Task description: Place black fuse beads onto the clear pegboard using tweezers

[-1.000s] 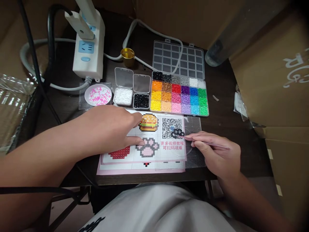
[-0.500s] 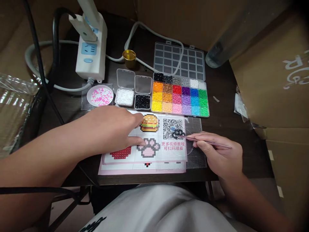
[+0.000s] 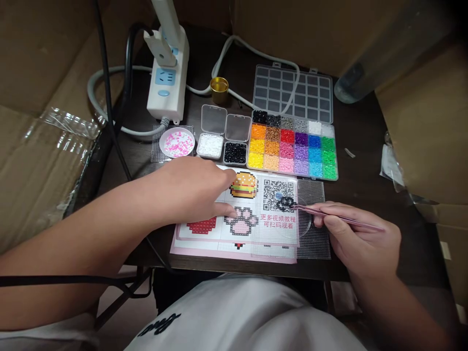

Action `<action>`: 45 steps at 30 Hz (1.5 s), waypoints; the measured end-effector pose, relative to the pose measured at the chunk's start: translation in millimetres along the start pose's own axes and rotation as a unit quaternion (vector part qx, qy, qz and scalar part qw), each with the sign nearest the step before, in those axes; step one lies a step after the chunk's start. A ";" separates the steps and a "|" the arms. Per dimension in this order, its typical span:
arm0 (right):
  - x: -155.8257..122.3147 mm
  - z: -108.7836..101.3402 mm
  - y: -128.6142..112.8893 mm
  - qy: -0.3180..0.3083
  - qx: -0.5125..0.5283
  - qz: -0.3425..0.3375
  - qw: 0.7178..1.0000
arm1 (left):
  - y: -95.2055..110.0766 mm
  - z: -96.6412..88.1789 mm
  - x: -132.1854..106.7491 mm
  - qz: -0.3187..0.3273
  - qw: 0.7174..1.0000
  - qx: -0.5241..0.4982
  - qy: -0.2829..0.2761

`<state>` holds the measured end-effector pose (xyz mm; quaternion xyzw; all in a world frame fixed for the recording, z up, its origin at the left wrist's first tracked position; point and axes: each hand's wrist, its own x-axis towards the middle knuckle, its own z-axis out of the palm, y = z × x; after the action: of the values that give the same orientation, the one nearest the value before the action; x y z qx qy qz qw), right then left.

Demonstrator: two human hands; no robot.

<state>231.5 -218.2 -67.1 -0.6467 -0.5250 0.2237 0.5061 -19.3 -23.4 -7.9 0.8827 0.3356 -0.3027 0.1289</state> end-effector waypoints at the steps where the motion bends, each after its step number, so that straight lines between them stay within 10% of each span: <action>1: -1.0 -0.8 1.6 0.004 0.002 0.001 1.000 | 0.2 -0.1 0.2 0.002 1.000 -0.001 0.001; 32: 23.6 1.5 -8.1 0.037 0.033 -0.027 0.998 | 0.2 1.7 -7.1 0.024 0.999 -0.020 0.039; 45: 131.5 100.8 -44.9 -0.159 0.098 0.049 0.981 | 0.9 2.7 -12.9 0.038 0.997 -0.038 0.057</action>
<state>174.3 -59.6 -34.4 -0.5748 -0.5418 0.3992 0.4654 -27.5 -31.9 -2.0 0.9052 0.3195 -0.2336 0.1545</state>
